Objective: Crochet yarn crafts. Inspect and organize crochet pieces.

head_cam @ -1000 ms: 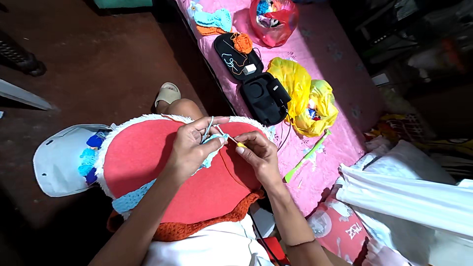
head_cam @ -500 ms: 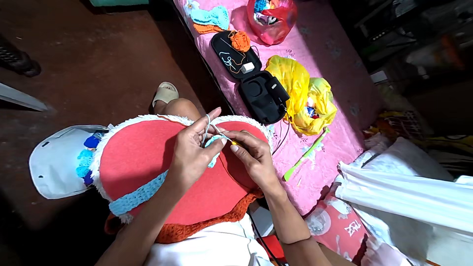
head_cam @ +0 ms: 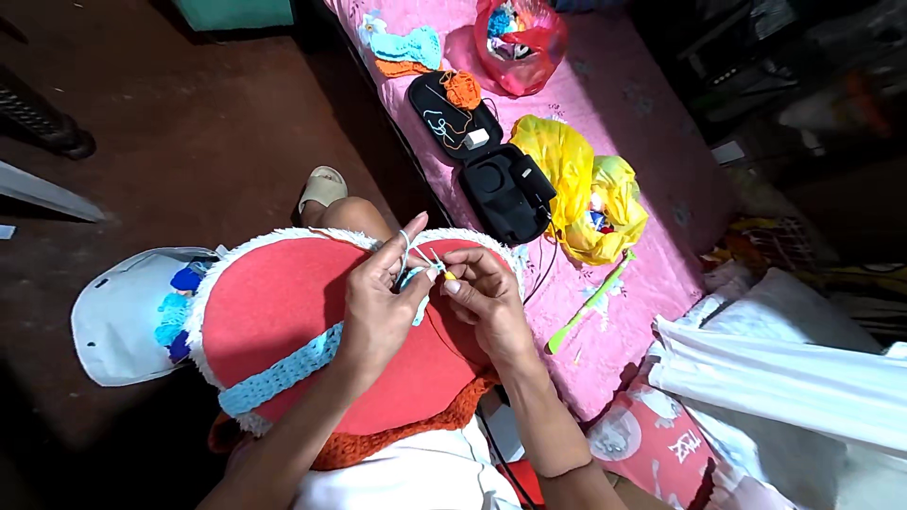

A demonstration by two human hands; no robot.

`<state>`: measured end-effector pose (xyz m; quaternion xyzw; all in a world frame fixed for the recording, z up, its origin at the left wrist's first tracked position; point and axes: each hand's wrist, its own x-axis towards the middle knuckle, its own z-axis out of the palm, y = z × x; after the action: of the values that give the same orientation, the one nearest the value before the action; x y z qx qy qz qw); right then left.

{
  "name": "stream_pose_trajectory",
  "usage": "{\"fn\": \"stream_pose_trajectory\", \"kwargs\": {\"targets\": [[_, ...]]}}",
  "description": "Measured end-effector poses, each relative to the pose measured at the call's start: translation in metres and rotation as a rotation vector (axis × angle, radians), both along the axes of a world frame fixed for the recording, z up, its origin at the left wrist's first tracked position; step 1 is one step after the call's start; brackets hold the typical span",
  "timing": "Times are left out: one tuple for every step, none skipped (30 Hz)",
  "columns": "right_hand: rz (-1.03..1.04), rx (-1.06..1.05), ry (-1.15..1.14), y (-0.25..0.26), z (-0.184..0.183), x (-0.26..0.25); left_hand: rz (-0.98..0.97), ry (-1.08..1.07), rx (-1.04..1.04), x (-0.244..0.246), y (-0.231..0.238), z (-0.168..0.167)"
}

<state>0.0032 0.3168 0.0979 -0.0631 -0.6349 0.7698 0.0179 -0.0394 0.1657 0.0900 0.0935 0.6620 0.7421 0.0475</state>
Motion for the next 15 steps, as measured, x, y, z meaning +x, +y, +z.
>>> {"fn": "stream_pose_trajectory", "kwargs": {"targets": [[-0.007, 0.067, 0.029, -0.002, 0.000, 0.001, 0.008, 0.009, -0.030, 0.001, 0.001, -0.001], [-0.019, 0.198, 0.069, -0.004, -0.001, 0.002, 0.023, 0.042, -0.085, 0.002, 0.002, -0.002], [-0.030, 0.356, 0.112, -0.005, -0.001, 0.003, 0.047, 0.108, -0.165, 0.004, 0.004, -0.005], [-0.045, 0.498, 0.147, -0.005, -0.002, 0.003, 0.086, 0.205, -0.253, 0.006, 0.006, -0.008], [-0.056, 0.603, 0.162, -0.006, -0.001, 0.002, 0.122, 0.312, -0.324, 0.008, 0.008, -0.012], [-0.054, 0.639, 0.151, -0.006, 0.001, 0.000, 0.152, 0.407, -0.359, 0.009, 0.010, -0.016], [-0.043, 0.580, 0.118, -0.005, 0.005, -0.002, 0.176, 0.475, -0.364, 0.009, 0.011, -0.019], [-0.026, 0.425, 0.083, -0.005, 0.007, -0.005, 0.189, 0.511, -0.342, 0.008, 0.011, -0.020], [-0.008, 0.221, 0.048, -0.003, 0.008, -0.008, 0.183, 0.510, -0.300, 0.007, 0.010, -0.019], [0.015, 0.038, 0.025, -0.001, 0.006, -0.010, 0.164, 0.478, -0.237, 0.005, 0.008, -0.017], [0.028, -0.069, 0.028, 0.001, 0.004, -0.011, 0.140, 0.420, -0.166, 0.004, 0.006, -0.015], [0.020, -0.077, 0.063, 0.000, 0.001, -0.011, 0.114, 0.355, -0.101, 0.002, 0.004, -0.012], [-0.017, 0.004, 0.126, -0.002, -0.002, -0.009, 0.089, 0.296, -0.052, 0.000, 0.002, -0.009], [-0.066, 0.156, 0.209, -0.004, -0.005, -0.007, 0.063, 0.250, -0.022, -0.001, -0.001, -0.006], [-0.109, 0.339, 0.306, -0.005, -0.009, -0.005, 0.045, 0.217, -0.005, -0.002, -0.003, -0.004]]}}
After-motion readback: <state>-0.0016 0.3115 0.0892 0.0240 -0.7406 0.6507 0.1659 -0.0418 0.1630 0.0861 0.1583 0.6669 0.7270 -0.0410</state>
